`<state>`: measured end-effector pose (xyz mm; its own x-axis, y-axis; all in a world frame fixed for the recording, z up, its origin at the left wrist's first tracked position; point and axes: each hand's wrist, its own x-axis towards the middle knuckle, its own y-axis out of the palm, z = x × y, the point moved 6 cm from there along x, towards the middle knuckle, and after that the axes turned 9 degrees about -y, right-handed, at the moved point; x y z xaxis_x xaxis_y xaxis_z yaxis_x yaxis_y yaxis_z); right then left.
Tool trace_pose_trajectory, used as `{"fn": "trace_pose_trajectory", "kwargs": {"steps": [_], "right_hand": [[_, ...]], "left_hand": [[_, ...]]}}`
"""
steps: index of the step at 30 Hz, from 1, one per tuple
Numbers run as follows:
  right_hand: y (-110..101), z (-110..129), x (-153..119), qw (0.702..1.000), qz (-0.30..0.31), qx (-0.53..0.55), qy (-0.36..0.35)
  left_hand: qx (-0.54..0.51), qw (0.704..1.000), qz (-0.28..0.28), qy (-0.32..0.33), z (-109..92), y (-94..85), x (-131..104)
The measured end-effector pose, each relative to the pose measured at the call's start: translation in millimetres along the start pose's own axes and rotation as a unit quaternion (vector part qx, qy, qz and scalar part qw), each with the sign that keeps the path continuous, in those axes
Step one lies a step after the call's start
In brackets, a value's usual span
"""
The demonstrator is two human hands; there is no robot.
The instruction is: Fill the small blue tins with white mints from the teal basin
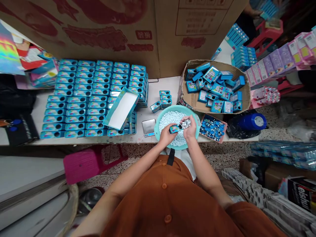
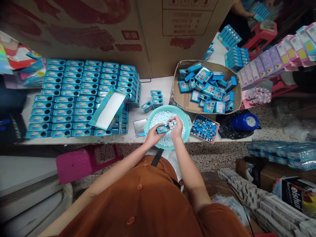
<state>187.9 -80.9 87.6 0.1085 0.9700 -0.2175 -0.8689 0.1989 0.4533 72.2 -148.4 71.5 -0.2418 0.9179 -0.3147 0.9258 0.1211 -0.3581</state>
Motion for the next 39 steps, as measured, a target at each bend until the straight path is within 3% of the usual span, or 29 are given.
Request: {"fn": "trace_pose_trajectory", "kwargs": {"steps": [7, 11, 16, 25, 35, 39], "right_hand": [[-4, -1, 3, 1.000, -0.012, -0.016, 0.003], [-3, -1, 2, 0.999, -0.020, -0.021, 0.019], [0, 1, -2, 0.999, -0.013, -0.034, -0.005], [-2, 3, -4, 0.998, 0.002, -0.048, -0.042], [-2, 16, -1, 0.995, -0.086, -0.024, -0.035], [-4, 15, 0, 0.993, -0.110, -0.015, -0.028]], "left_hand": [[0.096, 0.993, 0.002, 0.067, -14, -1.2, -5], [0.048, 0.998, -0.005, 0.032, -10, -2.4, -3], [0.074, 0.995, -0.004, 0.067, -12, -0.5, -5], [0.022, 1.000, -0.001, 0.019, -3, 2.1, -2], [0.047, 0.996, -0.012, 0.075, -29, -4.1, -11], [0.030, 0.998, -0.015, 0.061, -26, -1.2, -8]]}}
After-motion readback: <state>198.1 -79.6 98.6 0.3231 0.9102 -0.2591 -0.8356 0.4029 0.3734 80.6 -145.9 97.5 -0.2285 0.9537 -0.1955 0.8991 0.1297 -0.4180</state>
